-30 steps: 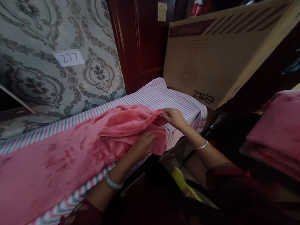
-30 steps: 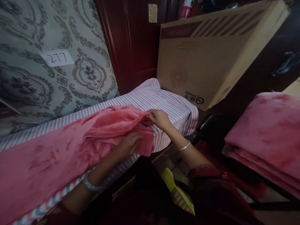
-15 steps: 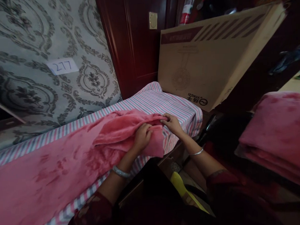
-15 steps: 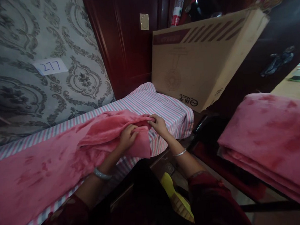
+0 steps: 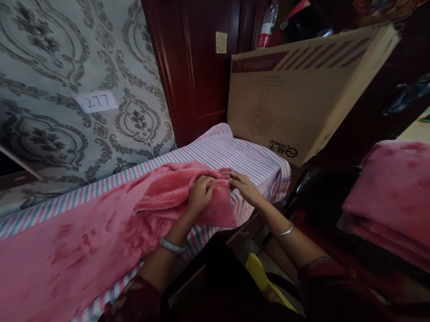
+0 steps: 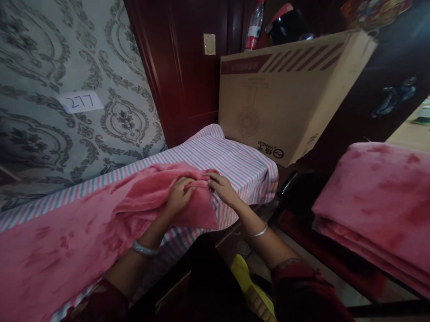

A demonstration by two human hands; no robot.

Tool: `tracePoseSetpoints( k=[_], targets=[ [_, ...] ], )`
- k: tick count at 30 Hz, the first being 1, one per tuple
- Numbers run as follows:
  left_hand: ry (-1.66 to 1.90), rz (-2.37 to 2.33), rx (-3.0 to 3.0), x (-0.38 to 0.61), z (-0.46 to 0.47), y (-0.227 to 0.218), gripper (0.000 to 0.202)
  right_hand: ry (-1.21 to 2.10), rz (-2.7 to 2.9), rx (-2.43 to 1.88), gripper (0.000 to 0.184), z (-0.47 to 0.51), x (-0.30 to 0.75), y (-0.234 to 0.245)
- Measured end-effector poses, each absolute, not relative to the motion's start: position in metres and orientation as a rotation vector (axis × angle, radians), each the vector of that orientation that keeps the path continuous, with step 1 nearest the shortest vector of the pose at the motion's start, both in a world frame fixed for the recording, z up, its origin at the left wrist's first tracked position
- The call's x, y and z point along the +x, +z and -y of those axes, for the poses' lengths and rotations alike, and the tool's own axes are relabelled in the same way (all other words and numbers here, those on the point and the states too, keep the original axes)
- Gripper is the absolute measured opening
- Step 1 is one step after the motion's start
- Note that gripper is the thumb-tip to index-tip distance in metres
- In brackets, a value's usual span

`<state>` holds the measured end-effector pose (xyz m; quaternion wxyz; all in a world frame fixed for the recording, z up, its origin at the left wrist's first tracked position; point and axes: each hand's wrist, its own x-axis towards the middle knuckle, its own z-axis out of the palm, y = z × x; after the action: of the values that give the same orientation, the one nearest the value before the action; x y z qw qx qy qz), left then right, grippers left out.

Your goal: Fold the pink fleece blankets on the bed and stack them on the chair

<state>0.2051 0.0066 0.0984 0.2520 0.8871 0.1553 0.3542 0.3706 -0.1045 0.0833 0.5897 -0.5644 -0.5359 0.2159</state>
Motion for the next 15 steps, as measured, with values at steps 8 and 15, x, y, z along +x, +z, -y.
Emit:
tracePoseSetpoints(
  k=[8,15],
  targets=[
    [0.876,-0.462,2.480,0.206,-0.008,0.099,0.022,0.297,1.231,-1.413,0.035,0.096,0.363,0.075],
    [0.414,-0.554,2.754,0.164,-0.029,0.114,0.021,0.228,1.175,-1.334,0.022,0.104,0.364,0.096]
  ],
)
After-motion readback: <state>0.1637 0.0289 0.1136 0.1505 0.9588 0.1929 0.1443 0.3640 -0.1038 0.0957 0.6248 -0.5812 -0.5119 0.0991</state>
